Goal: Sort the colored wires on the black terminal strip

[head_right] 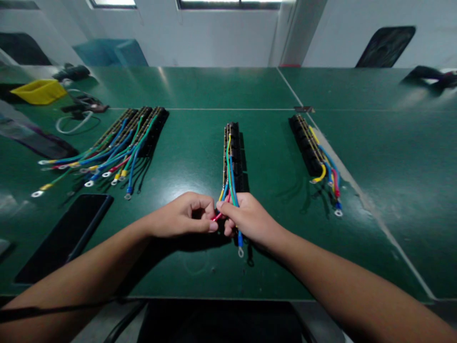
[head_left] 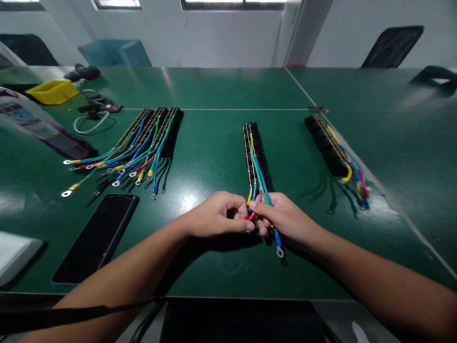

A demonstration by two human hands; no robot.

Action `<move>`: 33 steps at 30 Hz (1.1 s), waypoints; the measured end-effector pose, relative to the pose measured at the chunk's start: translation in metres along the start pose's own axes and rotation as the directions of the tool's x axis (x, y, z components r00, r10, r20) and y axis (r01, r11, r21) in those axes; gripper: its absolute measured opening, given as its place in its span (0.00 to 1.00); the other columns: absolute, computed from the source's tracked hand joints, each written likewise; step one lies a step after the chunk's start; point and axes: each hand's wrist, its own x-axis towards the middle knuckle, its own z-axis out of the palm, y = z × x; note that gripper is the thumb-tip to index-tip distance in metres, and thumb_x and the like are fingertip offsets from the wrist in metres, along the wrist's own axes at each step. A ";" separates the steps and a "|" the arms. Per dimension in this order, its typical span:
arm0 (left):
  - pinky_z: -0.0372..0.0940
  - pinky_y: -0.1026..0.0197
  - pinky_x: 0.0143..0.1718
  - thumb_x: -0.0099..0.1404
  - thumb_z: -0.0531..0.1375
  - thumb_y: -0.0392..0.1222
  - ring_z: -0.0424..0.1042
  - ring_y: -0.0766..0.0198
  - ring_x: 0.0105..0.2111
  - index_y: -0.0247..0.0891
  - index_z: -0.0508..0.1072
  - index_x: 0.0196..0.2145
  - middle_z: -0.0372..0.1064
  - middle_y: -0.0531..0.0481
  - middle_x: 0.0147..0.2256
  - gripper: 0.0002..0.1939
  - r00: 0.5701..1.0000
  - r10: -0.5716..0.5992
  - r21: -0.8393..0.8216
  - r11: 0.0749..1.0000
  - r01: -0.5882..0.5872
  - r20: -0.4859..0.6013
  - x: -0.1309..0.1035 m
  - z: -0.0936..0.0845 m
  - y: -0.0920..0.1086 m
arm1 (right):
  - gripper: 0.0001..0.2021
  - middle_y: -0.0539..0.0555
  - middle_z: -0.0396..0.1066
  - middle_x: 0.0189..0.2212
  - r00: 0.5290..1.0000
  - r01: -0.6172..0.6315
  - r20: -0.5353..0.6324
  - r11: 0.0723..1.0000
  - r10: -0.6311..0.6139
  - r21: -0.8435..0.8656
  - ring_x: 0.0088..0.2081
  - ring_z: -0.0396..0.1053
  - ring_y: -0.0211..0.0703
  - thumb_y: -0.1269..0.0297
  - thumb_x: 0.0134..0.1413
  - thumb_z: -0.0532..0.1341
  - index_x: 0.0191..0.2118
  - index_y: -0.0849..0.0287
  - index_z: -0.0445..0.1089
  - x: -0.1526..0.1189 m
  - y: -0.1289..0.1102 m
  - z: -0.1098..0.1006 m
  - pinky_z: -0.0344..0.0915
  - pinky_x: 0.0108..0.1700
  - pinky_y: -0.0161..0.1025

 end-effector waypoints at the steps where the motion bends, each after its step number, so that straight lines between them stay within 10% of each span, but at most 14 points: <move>1: 0.51 0.69 0.25 0.62 0.59 0.48 0.55 0.73 0.24 0.34 0.62 0.27 0.57 0.57 0.23 0.15 1.000 0.003 0.012 1.000 -0.003 -0.004 0.000 0.000 0.000 | 0.09 0.46 0.65 0.14 1.000 -0.004 -0.013 1.000 0.004 0.003 0.15 0.60 0.30 0.62 0.53 0.61 0.29 0.63 0.67 0.000 0.000 0.000 0.54 0.17 0.28; 33: 0.50 0.70 0.22 0.59 0.62 0.47 0.56 0.74 0.22 0.33 0.65 0.28 0.59 0.58 0.22 0.15 0.998 -0.021 -0.041 0.999 0.019 -0.054 0.000 -0.001 -0.001 | 0.10 0.44 0.63 0.14 0.999 -0.023 -0.027 1.000 0.023 0.007 0.14 0.60 0.29 0.61 0.54 0.61 0.28 0.62 0.65 0.001 0.003 -0.001 0.55 0.17 0.27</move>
